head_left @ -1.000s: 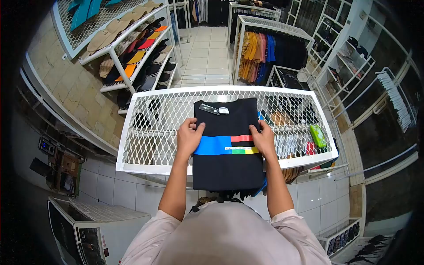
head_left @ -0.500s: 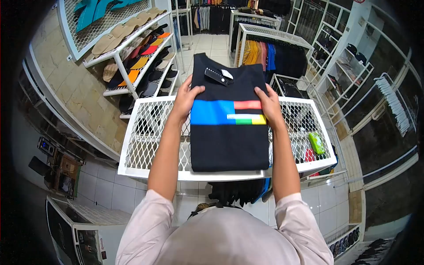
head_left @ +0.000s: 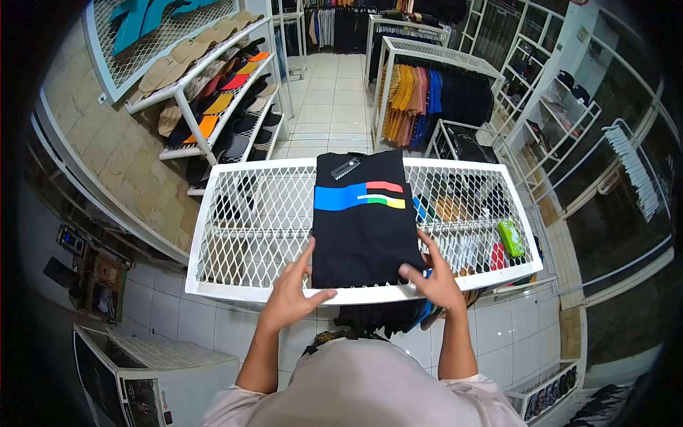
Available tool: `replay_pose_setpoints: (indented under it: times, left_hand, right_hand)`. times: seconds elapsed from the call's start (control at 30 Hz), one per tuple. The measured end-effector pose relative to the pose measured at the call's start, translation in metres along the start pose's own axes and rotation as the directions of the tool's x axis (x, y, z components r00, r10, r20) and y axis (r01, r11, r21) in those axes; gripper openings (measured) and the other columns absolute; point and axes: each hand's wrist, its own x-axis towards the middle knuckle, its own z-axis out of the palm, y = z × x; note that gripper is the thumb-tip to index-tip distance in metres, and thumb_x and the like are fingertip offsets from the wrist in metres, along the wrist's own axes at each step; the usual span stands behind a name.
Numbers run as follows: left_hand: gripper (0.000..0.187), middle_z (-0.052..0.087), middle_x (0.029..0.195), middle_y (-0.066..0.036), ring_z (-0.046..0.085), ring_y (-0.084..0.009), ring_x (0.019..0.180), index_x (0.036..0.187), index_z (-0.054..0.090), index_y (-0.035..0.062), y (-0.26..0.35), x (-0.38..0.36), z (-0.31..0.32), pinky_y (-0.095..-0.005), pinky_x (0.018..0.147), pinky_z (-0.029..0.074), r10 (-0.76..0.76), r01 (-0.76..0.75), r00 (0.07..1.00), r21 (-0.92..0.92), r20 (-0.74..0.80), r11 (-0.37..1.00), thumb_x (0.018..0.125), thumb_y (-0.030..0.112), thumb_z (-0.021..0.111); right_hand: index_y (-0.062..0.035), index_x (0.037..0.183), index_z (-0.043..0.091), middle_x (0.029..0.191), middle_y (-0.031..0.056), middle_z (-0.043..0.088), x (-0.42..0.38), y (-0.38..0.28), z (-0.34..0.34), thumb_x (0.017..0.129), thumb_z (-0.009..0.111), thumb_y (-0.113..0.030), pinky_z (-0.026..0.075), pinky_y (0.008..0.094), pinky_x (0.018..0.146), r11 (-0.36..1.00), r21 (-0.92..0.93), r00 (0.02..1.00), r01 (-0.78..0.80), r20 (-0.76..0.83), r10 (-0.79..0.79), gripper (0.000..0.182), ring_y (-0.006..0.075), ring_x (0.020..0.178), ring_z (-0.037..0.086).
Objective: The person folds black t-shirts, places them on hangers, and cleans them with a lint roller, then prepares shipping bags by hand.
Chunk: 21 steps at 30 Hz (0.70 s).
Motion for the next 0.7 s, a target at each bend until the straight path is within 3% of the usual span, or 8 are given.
replay_pose_setpoints:
  times: [0.1, 0.17, 0.23, 0.3, 0.4, 0.47, 0.57, 0.7]
  left_hand:
    - [0.090, 0.053, 0.082, -0.003, 0.051, -0.0136, 0.076, 0.160, 0.035, 0.0054, -0.003, 0.008, -0.004, -0.0304, 0.077, 0.048, 0.197, -0.195, 0.980, 0.222, 0.012, 0.955, 0.086, 0.021, 0.083]
    - [0.083, 0.051, 0.085, 0.000, 0.051, -0.0122, 0.077, 0.157, 0.042, 0.0065, 0.009, 0.043, -0.019, -0.0302, 0.077, 0.049, 0.108, -0.111, 0.994, -0.119, -0.033, 0.987, 0.085, 0.019, 0.083]
    - [0.081, 0.050, 0.087, 0.002, 0.053, -0.0105, 0.080, 0.155, 0.044, 0.0061, 0.013, 0.094, -0.023, -0.0306, 0.076, 0.049, 0.089, -0.155, 0.980, -0.397, -0.180, 0.905, 0.085, 0.018, 0.083]
    - [0.080, 0.055, 0.085, -0.002, 0.057, -0.0141, 0.079, 0.155, 0.043, 0.0045, 0.015, 0.139, -0.018, -0.0326, 0.074, 0.051, 0.095, -0.203, 0.952, -0.367, -0.291, 0.908, 0.087, 0.022, 0.082]
    - [0.086, 0.064, 0.088, -0.015, 0.063, -0.0255, 0.076, 0.158, 0.035, 0.0040, -0.049, 0.171, -0.001, -0.0382, 0.073, 0.052, -0.136, 0.146, 0.977, 0.048, -0.163, 0.988, 0.093, 0.045, 0.074]
    - [0.090, 0.070, 0.080, -0.014, 0.069, -0.0267, 0.077, 0.160, 0.032, 0.0048, -0.028, 0.129, 0.001, -0.0395, 0.076, 0.054, -0.123, 0.139, 0.971, 0.067, -0.207, 0.988, 0.092, 0.048, 0.073]
    - [0.071, 0.073, 0.085, -0.016, 0.069, -0.0301, 0.079, 0.149, 0.050, 0.0050, -0.045, 0.093, 0.013, -0.0415, 0.078, 0.053, -0.054, 0.086, 0.932, 0.074, -0.359, 0.994, 0.092, 0.040, 0.075]
    - [0.034, 0.072, 0.084, -0.016, 0.065, -0.0348, 0.091, 0.107, 0.069, -0.0002, -0.040, 0.088, 0.016, -0.0468, 0.083, 0.050, 0.020, 0.082, 0.951, 0.314, -0.307, 0.946, 0.097, 0.032, 0.070]
  right_hand:
    - [-0.0064, 0.151, 0.049, 0.101, 0.0133, 0.072, 0.004, -0.012, -0.004, 0.087, 0.081, -0.022, 0.050, 0.0332, 0.083, 0.956, -0.136, 0.964, 0.260, 0.094, -0.249, 0.073, 0.0188, 0.091, 0.066]
    - [-0.0050, 0.148, 0.052, 0.117, 0.0164, 0.070, 0.039, -0.017, -0.010, 0.084, 0.084, -0.017, 0.051, 0.0336, 0.090, 0.931, 0.026, 0.929, 0.364, 0.070, -0.364, 0.072, 0.0189, 0.102, 0.066]
    - [-0.0013, 0.144, 0.054, 0.132, 0.0238, 0.064, 0.082, -0.039, -0.008, 0.085, 0.084, -0.020, 0.050, 0.0361, 0.100, 0.952, 0.150, 0.964, 0.266, -0.024, -0.265, 0.069, 0.0217, 0.114, 0.064]
    - [0.0021, 0.141, 0.055, 0.130, 0.0267, 0.065, 0.135, -0.026, 0.007, 0.086, 0.084, -0.026, 0.049, 0.0386, 0.101, 0.917, 0.320, 0.969, 0.238, -0.143, -0.202, 0.067, 0.0255, 0.114, 0.065]
    - [0.0034, 0.142, 0.053, 0.129, 0.0313, 0.063, 0.170, 0.017, 0.024, 0.093, 0.071, -0.052, 0.048, 0.0409, 0.103, 0.996, -0.016, 0.978, -0.093, -0.188, 0.089, 0.076, 0.0384, 0.121, 0.064]
    - [0.0027, 0.144, 0.050, 0.115, 0.0286, 0.069, 0.127, 0.014, 0.028, 0.094, 0.065, -0.059, 0.051, 0.0439, 0.095, 0.986, -0.159, 0.951, -0.058, -0.308, 0.006, 0.081, 0.0418, 0.107, 0.069]
    - [0.0006, 0.122, 0.063, 0.083, 0.0131, 0.072, 0.071, 0.022, 0.027, 0.094, 0.072, -0.045, 0.054, 0.0349, 0.075, 0.986, -0.156, 0.932, -0.061, -0.363, 0.000, 0.055, 0.0214, 0.075, 0.070]
    - [0.0025, 0.089, 0.067, 0.076, 0.0150, 0.069, 0.073, 0.016, 0.027, 0.096, 0.070, -0.034, 0.053, 0.0381, 0.071, 0.962, -0.269, 0.943, 0.038, -0.308, -0.123, 0.037, 0.0272, 0.072, 0.069]
